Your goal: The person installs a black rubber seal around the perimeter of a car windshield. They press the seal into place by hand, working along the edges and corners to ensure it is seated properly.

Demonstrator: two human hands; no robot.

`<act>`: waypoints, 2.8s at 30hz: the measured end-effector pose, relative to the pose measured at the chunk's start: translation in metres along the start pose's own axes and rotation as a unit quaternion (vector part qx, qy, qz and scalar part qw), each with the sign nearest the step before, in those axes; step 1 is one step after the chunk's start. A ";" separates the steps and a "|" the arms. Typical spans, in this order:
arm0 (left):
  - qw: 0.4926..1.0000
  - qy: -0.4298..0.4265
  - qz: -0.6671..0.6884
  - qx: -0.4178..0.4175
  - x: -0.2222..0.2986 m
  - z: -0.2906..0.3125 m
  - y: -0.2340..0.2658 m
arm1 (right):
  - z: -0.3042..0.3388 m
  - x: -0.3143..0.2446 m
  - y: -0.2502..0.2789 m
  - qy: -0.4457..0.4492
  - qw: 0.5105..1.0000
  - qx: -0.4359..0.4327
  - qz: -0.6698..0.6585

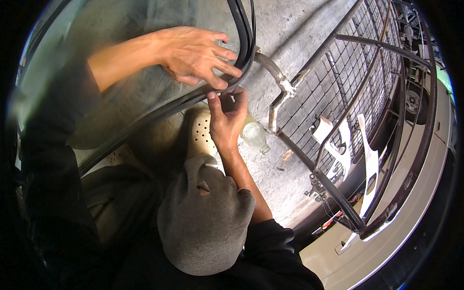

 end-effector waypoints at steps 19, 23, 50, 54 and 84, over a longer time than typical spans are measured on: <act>0.996 -0.004 -0.053 0.066 0.001 -0.002 0.014 | 0.001 -0.004 -0.017 0.009 0.996 -0.043 0.082; 0.997 0.002 -0.051 0.056 0.000 -0.002 0.013 | 0.000 -0.008 -0.021 -0.012 0.998 -0.046 0.051; 0.921 0.387 -0.036 0.042 0.115 0.042 0.032 | 0.020 0.021 -0.041 -0.167 0.983 -0.060 -0.046; 0.924 0.378 -0.058 0.027 0.113 0.043 0.027 | 0.016 0.017 -0.033 -0.163 0.976 -0.060 -0.131; 0.922 0.373 -0.004 0.103 0.117 0.057 0.019 | 0.017 0.016 -0.035 -0.154 0.978 -0.045 -0.136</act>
Point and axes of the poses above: each hand's wrist, its own z-axis away from the middle knuckle, its own y-axis out of the back of the hand, x = y × z, the point moved 10 cm from there along -z, towards the middle knuckle, and after that the axes turned 14 degrees about -y, right-handed, at the moved point
